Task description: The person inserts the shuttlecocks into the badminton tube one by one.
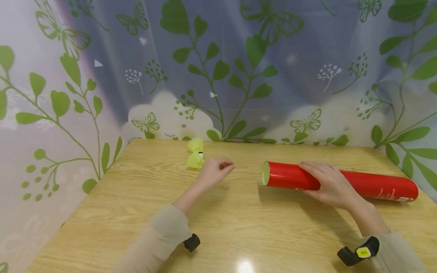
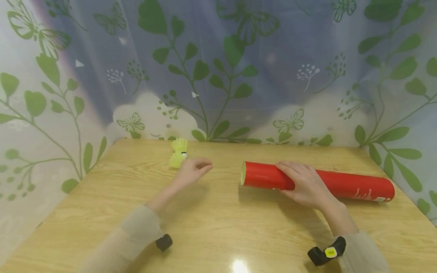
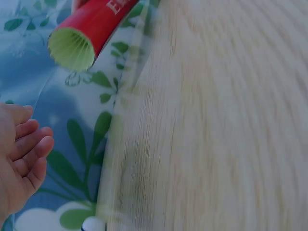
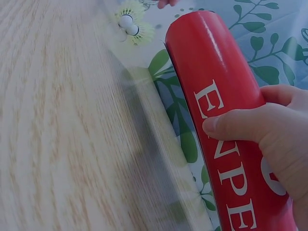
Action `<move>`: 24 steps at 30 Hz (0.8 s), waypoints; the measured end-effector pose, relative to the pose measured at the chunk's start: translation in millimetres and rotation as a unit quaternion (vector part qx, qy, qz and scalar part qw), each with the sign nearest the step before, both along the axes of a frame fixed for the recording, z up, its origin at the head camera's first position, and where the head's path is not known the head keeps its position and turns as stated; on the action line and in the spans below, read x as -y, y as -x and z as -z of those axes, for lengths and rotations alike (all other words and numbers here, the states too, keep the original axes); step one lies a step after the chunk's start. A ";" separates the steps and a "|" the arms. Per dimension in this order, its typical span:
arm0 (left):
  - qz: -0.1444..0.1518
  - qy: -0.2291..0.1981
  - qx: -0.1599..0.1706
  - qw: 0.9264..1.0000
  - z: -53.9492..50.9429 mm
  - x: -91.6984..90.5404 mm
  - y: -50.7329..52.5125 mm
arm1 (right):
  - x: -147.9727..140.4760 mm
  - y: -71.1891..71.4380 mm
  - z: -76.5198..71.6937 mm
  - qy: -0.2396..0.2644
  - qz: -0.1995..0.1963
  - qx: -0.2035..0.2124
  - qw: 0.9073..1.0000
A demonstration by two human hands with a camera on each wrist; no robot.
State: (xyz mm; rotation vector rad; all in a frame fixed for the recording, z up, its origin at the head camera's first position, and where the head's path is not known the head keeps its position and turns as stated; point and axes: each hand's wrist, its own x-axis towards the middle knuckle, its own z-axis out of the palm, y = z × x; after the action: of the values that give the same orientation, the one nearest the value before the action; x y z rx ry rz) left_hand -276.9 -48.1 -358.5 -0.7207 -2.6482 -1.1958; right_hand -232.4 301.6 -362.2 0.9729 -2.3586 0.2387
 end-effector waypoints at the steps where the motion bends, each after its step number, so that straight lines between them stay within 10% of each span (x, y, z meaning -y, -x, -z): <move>1: -0.007 0.002 0.002 1.000 0.6 5.3 2.0 | 0.2 -0.4 0.1 -0.001 0.001 0.001 1.000; 14: -0.097 0.008 0.053 0.994 1.2 65.7 19.2 | 0.3 -1.2 1.6 -0.003 0.002 0.003 1.000; 24: -0.148 0.030 0.026 0.988 9.1 97.7 40.4 | 0.4 -0.3 2.7 -0.003 -0.001 0.002 1.000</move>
State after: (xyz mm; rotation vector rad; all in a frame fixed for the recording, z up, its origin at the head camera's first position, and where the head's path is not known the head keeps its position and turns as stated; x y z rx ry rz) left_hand -317.3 -145.8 -367.6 -0.2901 -2.7201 -1.0687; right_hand -232.1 301.1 -365.0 0.9783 -2.3623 0.2348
